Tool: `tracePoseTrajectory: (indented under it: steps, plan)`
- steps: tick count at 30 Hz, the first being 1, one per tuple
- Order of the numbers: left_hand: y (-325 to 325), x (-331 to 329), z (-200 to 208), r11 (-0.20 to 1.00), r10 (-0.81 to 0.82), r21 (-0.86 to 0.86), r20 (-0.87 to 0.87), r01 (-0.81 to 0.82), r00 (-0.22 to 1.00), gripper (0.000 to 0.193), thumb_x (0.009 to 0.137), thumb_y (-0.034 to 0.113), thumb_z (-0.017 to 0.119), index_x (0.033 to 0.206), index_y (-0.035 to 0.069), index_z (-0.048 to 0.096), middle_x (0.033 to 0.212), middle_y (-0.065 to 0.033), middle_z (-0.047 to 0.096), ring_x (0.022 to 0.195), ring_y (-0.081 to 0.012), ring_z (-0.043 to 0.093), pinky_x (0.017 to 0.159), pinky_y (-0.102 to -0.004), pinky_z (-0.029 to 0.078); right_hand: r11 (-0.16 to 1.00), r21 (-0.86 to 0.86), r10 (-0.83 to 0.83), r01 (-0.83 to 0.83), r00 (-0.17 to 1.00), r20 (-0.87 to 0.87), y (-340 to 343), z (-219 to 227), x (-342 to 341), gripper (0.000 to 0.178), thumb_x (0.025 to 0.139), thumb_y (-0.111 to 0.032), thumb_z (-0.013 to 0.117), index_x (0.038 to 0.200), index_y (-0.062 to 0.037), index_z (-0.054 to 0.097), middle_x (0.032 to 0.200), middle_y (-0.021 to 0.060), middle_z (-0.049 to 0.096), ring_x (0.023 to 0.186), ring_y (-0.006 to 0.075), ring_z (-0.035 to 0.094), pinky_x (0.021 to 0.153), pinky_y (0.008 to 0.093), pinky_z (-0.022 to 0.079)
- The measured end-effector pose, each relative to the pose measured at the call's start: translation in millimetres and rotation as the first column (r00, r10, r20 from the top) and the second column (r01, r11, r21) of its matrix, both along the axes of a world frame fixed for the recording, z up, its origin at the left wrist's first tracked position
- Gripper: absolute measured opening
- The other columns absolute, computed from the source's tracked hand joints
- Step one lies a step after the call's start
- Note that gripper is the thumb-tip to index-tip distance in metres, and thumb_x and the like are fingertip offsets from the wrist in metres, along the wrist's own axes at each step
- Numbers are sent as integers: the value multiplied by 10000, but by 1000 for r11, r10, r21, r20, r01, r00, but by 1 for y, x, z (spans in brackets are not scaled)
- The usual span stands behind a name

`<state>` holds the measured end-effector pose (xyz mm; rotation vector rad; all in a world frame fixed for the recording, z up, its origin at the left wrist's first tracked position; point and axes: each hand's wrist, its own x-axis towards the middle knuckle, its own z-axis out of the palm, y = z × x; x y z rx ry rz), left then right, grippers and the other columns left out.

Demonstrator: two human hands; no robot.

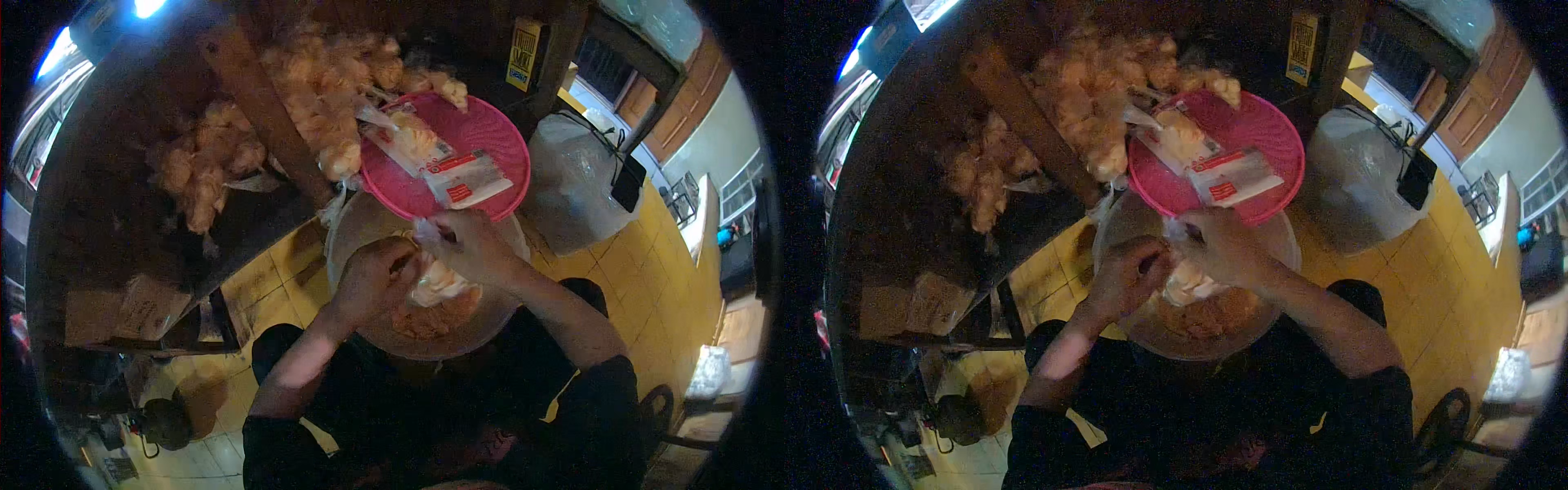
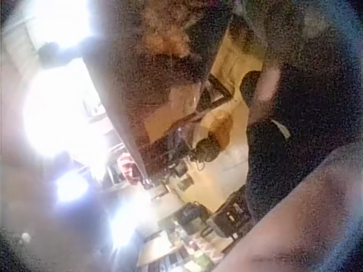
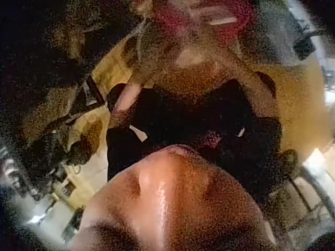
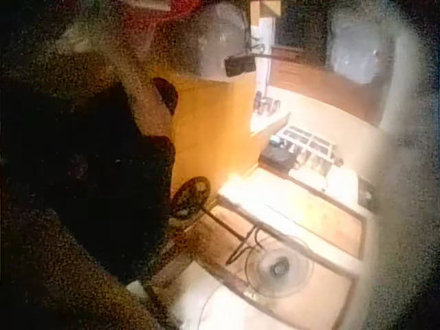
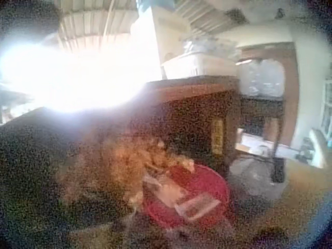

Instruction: The person opens plastic bags of food by hand and empties their contents into a large bowl.

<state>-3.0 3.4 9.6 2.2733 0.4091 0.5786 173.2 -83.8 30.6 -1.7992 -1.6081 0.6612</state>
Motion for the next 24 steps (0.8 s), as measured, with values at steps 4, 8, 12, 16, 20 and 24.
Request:
tracePoseTrajectory:
  steps: [4,8,12,16,20,24]
  plan:
    - [0,5,-3,999,27,-39,79,-24,996,87,869,100,614,906,20,615,771,-78,597,656,-144,569,603,-272,460,933,343,-2,107,957,-291,-1,-5,-8,202,838,-167,672,903,-5,570,807,101,633,703,189,631,656,343,495]
    - [-7,4,12,1000,-2,-27,65,3,998,129,843,98,632,919,6,586,829,-122,580,684,-235,588,622,-317,471,929,242,-139,280,870,-472,-4,-5,-12,188,847,-153,675,904,-22,552,746,48,593,683,103,594,615,290,493]
    - [-6,3,2,996,65,-65,30,-63,997,167,828,116,668,930,14,585,807,-88,570,668,-174,558,622,-295,462,960,257,-38,109,963,-268,-3,-1,-16,237,826,-1,630,1020,-26,496,938,84,623,850,131,640,775,279,547]
    - [-3,4,-9,985,135,-122,134,-119,982,88,860,85,644,896,42,576,775,-6,559,653,-77,473,602,-238,420,937,349,43,-9,995,-88,-2,-9,-15,329,826,4,622,1120,-28,478,961,102,636,929,164,649,822,292,538]
    - [-1,1,-12,909,177,-402,141,-107,974,129,829,48,632,953,25,607,784,4,570,705,-71,505,629,-236,438,945,327,118,-17,949,-291,-4,-8,-11,303,802,-30,632,1079,-30,509,923,127,666,870,220,669,750,350,530]
    - [1,-2,-3,946,83,-324,222,-7,972,193,772,26,639,965,25,629,766,-36,583,700,-119,561,640,-267,457,964,257,175,-69,891,-418,-5,-11,-6,330,778,-46,647,1072,-16,500,930,121,666,892,208,663,744,325,517]
